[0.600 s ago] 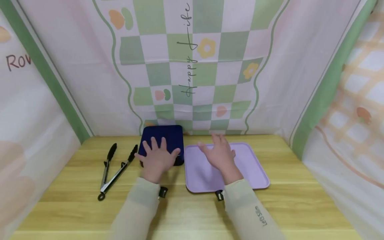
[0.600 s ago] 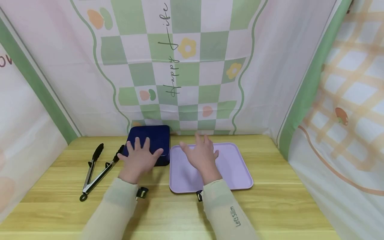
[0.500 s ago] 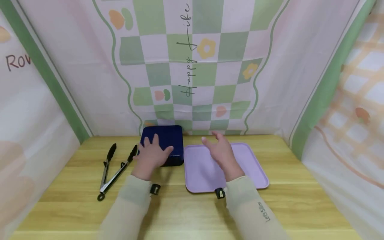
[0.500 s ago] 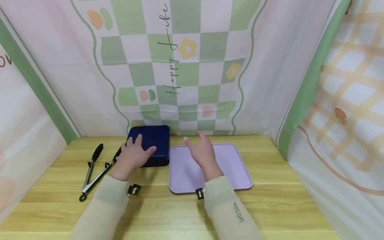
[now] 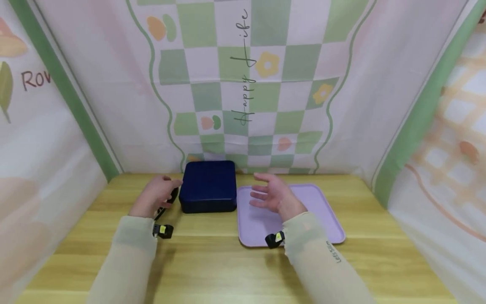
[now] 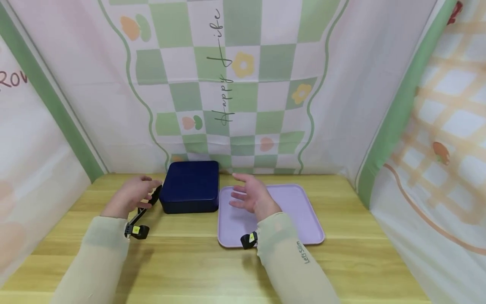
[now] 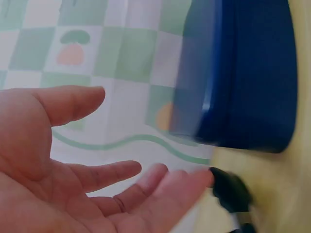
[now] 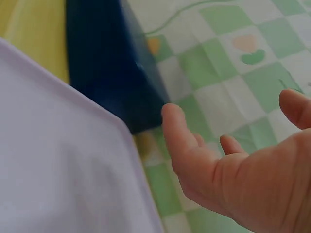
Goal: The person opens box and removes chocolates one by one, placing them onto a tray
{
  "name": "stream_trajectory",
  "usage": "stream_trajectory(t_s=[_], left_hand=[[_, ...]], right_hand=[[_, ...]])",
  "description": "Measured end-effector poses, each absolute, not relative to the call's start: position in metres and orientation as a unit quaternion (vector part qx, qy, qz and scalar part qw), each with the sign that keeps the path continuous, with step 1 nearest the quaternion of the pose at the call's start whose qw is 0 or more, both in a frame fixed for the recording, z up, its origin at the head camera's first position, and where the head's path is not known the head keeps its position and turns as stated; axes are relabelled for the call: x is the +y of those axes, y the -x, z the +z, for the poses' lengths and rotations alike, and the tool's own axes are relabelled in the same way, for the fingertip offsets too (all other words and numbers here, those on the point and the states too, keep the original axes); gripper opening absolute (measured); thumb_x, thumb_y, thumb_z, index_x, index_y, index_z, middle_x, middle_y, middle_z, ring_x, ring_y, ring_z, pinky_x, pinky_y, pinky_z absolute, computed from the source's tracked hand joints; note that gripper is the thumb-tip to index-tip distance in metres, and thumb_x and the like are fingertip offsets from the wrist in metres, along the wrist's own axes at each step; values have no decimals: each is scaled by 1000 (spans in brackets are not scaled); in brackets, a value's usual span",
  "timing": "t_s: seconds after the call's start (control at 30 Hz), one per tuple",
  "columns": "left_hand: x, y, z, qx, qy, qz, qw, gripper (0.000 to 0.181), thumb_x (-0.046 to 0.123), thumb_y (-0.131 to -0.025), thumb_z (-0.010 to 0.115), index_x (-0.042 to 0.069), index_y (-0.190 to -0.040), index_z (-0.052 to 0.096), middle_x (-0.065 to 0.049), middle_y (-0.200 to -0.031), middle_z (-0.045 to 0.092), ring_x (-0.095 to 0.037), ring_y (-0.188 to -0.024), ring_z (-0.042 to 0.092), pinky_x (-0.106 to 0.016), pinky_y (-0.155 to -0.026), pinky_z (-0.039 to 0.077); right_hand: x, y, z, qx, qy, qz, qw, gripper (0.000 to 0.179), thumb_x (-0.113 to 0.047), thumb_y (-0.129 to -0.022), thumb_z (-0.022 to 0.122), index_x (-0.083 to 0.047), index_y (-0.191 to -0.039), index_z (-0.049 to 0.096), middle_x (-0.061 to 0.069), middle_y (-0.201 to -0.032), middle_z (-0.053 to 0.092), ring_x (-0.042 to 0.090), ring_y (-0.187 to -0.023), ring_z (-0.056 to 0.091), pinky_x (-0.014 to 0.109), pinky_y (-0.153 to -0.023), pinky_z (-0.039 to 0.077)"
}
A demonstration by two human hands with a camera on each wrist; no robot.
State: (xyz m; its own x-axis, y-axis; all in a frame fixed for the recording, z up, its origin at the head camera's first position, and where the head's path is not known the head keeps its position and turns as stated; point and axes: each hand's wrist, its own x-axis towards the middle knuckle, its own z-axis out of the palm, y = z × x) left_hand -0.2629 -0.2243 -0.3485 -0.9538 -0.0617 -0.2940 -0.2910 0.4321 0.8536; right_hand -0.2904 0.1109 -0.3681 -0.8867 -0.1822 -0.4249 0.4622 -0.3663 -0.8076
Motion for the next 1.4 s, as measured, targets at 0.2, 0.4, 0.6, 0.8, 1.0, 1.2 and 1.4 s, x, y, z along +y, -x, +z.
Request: stream_trajectory(t_s=[0.2, 0.4, 0.6, 0.8, 1.0, 1.2, 1.4], left_hand=[[-229, 272, -369, 777, 131, 604, 117, 61, 26, -104, 54, -4, -150, 28, -29, -140, 36, -38, -114, 50, -49, -92, 51], [-231, 280, -383, 750, 137, 632, 141, 56, 24, -105, 52, -4, -149, 31, -25, -136, 37, -21, -82, 55, -42, -81, 56], [-228, 280, -392, 737, 156, 642, 139, 48, 21, -105, 51, -5, -144, 40, -20, -127, 44, -22, -86, 56, -38, -79, 57], [-227, 280, -399, 735, 164, 646, 124, 48, 13, -103, 52, -8, -144, 37, -19, -123, 44, -23, -87, 57, -36, -78, 57], [-225, 280, -399, 750, 154, 633, 115, 57, 6, -102, 53, -9, -151, 27, -22, -130, 43, -25, -87, 57, -33, -76, 58], [-223, 280, -397, 756, 150, 627, 114, 55, 4, -102, 51, -10, -150, 29, -23, -133, 43, -27, -88, 57, -32, -75, 58], [-222, 281, -399, 758, 146, 625, 115, 54, 2, -101, 51, -10, -149, 30, -22, -130, 44, -23, -83, 56, -30, -73, 58]], right_hand=[[88, 291, -382, 531, -128, -810, 212, 58, -26, -96, 65, -5, -145, 43, 28, -149, 34, 44, -133, 36, 62, -102, 38], [76, 294, -388, 527, -140, -813, 205, 55, -23, -95, 66, -3, -142, 46, 28, -147, 37, 43, -131, 39, 62, -101, 39], [69, 297, -394, 513, -148, -819, 211, 50, -18, -97, 61, -2, -141, 45, 28, -141, 40, 41, -124, 42, 58, -100, 42], [63, 299, -395, 507, -158, -823, 202, 44, -6, -97, 57, 0, -138, 43, 27, -133, 44, 38, -117, 46, 54, -99, 45], [60, 301, -395, 509, -161, -823, 194, 51, 4, -94, 53, 3, -142, 36, 28, -134, 44, 39, -119, 45, 53, -99, 46], [59, 302, -394, 526, -158, -815, 186, 51, 6, -94, 53, 6, -142, 36, 29, -134, 44, 39, -119, 46, 52, -97, 47], [57, 302, -393, 535, -167, -807, 184, 42, 6, -92, 59, 4, -131, 45, 28, -127, 47, 34, -104, 51, 52, -93, 50]])
